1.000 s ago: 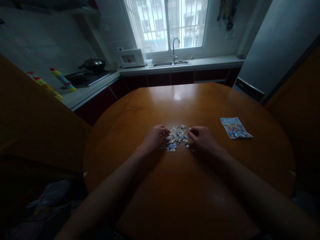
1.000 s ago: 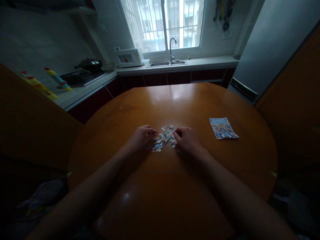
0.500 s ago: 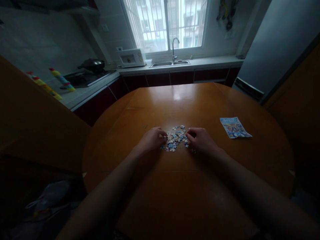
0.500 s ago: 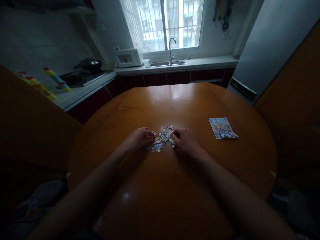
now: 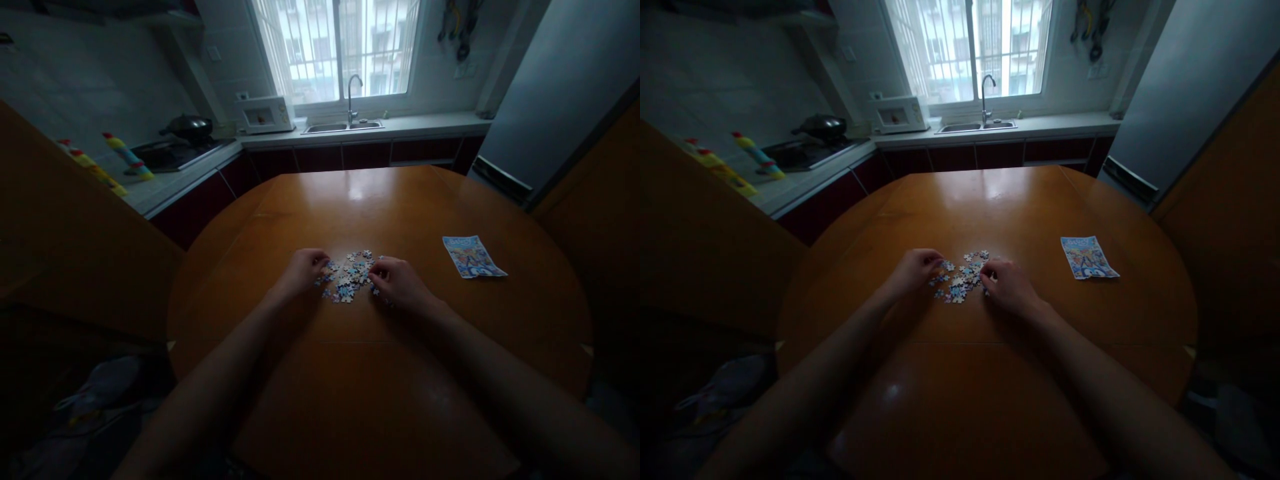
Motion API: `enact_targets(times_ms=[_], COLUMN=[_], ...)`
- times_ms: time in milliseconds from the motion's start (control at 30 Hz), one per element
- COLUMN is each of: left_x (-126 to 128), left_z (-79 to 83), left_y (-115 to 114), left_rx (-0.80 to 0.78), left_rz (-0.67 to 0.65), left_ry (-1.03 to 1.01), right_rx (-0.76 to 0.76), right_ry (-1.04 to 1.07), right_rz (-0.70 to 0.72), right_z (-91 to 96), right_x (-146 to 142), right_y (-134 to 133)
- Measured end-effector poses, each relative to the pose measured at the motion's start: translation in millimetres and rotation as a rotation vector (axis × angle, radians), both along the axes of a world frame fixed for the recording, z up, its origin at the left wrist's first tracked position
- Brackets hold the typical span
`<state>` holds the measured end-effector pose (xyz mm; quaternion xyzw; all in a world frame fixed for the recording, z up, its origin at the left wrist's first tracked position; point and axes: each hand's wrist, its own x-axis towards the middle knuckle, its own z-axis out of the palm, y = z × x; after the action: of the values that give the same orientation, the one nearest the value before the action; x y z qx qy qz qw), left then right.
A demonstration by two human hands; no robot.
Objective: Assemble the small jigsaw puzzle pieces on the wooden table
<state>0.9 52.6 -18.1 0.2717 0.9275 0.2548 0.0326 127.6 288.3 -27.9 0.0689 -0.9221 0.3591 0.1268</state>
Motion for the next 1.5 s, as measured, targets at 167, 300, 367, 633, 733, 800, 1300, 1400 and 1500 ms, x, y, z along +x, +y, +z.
enact_targets(times_ms=[167,300,367,633,733,800,1300,1400,1500], left_x=[-23,-15,-5,24,27,28,31,31,23], left_z=[-0.6,-0.7,0.3,-3.4,-3.2,-3.7,-6.5,-5.1,-3.0], left_y=[-22,-18,-9,11,12,12,18,19,13], left_rx=[-0.083,-0.101,-0.083,-0.009,0.001,0.017,0.125,0.123,0.109], left_rz=[0.176,0.227,0.193,-0.158,-0.205,-0.215,-0.239,-0.22,-0.175], left_ry=[-0.015,0.053,0.094,0.046,-0.021,-0.063,-0.179,-0.155,-0.077], right_rx=[0.137,0.307,0.371,0.402,0.375,0.354,-0.077,-0.033,0.007], right_ry=[0.158,0.176,0.172,0.224,0.239,0.237,-0.11,-0.178,-0.218], right_rz=[0.183,0.173,0.175,0.225,0.246,0.267,-0.418,-0.427,-0.393], right_z=[-12.3,-15.5,-14.0,-12.0,-11.1,-9.7,-5.2,-15.0,-18.1], right_x=[-5,-11,-13,-12,-10,-8,-23,-28,-29], right_y=[-14,-24,-26,-28,-28,-28,79,90,91])
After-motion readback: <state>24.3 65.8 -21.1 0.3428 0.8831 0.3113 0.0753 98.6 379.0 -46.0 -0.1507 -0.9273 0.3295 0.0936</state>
